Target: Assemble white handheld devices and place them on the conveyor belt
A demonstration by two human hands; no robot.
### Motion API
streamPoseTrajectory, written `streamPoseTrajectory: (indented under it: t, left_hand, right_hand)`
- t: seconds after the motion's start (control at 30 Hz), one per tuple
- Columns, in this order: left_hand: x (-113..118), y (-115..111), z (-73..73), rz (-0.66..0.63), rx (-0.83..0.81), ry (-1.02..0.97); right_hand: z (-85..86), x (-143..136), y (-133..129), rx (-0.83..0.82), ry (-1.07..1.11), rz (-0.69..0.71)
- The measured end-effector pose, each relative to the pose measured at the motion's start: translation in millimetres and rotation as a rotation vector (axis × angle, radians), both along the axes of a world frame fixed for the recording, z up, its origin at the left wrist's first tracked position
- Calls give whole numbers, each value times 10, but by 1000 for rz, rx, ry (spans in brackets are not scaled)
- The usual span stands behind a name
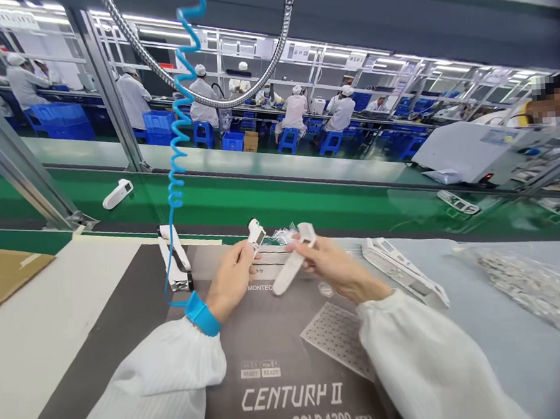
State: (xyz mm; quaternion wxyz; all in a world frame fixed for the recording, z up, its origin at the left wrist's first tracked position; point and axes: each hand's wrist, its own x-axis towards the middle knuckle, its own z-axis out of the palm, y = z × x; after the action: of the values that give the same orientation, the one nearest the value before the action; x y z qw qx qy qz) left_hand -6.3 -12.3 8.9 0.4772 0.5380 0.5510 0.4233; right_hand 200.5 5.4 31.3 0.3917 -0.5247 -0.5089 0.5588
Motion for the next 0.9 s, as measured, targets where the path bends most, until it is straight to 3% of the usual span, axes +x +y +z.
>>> streamPoseTrajectory:
  t: [0.1,0.2,0.43,0.57,0.73,0.9]
  left_hand:
    - [-20,-18,-30,-52,246,142]
    - [-19,-32,-30,-81,258,202]
    - [34,-35,-30,-50,209,100]
    - [26,-77,48,33,208,184]
    - [26,-75,22,-73,228,191]
    - [153,-111,-83,-84,276,172]
  right_hand:
    - [-305,-332,-12,0,338,101]
    - [-421,-419,-61,53,415,120]
    - [-396,-330,-85,128,387,120]
    - [-391,-334,-82,177,375,97]
    - [-389,-321,-85,189,410,72]
    - [-389,-337,-75,199,421,-13]
